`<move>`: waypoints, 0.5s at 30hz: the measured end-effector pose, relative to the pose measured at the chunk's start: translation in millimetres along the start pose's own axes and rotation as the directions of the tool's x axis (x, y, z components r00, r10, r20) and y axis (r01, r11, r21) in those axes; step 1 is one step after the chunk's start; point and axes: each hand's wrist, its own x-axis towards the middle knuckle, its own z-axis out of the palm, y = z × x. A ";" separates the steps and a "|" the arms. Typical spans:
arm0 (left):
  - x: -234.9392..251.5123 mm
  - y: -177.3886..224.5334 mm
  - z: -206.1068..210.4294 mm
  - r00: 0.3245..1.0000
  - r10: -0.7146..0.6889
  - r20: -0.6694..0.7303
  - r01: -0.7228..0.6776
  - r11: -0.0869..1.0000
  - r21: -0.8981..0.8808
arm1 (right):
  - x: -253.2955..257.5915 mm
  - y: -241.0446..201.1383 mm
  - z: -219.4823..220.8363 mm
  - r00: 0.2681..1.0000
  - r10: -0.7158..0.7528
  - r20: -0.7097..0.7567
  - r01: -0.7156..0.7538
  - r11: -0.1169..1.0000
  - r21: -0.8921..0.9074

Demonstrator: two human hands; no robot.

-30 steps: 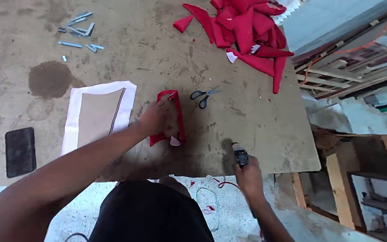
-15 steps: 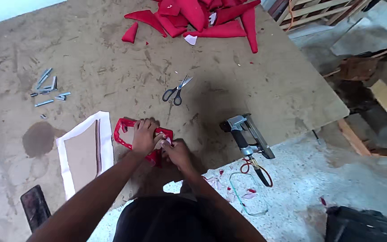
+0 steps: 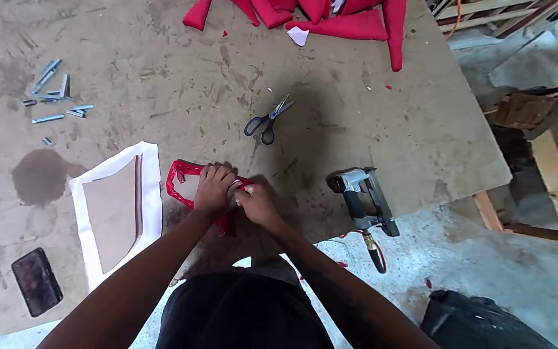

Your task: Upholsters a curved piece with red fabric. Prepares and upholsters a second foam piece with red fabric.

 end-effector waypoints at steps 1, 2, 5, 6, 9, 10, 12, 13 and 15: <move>0.6 -1.0 0.3 1.000 0.010 -0.016 -0.010 1.000 -0.030 | -0.5 -4.5 -5.3 0.999 0.012 0.041 -0.012 1.000 -0.014; 0.1 -1.4 -0.4 1.000 0.014 -0.020 -0.016 0.998 -0.062 | 0.0 -8.3 -8.7 0.997 0.025 0.078 -0.024 1.000 -0.009; -5.5 -7.3 0.1 0.999 0.011 -0.051 -0.020 0.982 -0.186 | 20.4 -16.7 -10.0 0.982 0.045 0.181 -0.061 0.994 0.085; -7.9 -9.6 -0.2 0.998 0.012 -0.069 -0.029 0.968 -0.250 | 27.6 -17.5 -10.3 0.981 0.044 0.190 -0.062 0.994 0.091; -13.7 -11.5 -2.8 0.994 0.027 -0.107 -0.065 0.925 -0.374 | 34.2 -24.5 -13.2 0.983 0.052 0.178 -0.045 0.998 -0.042; -14.6 -11.8 -4.0 0.994 0.040 -0.106 -0.075 0.934 -0.351 | 34.0 -27.3 -11.6 0.986 0.043 0.163 -0.025 0.993 -0.113; -14.0 -10.4 -4.5 0.993 0.085 -0.085 -0.103 0.966 -0.236 | 29.9 -34.5 -11.1 0.990 0.010 0.142 0.028 0.964 -0.263; -13.3 -8.8 -3.6 0.992 0.105 -0.066 -0.115 0.979 -0.168 | 27.7 -36.3 -10.7 0.991 -0.007 0.135 0.053 0.939 -0.339; -11.3 -7.2 0.4 0.989 0.146 -0.035 -0.148 0.985 -0.084 | 23.5 -38.0 -7.4 0.992 -0.030 0.125 0.083 0.892 -0.445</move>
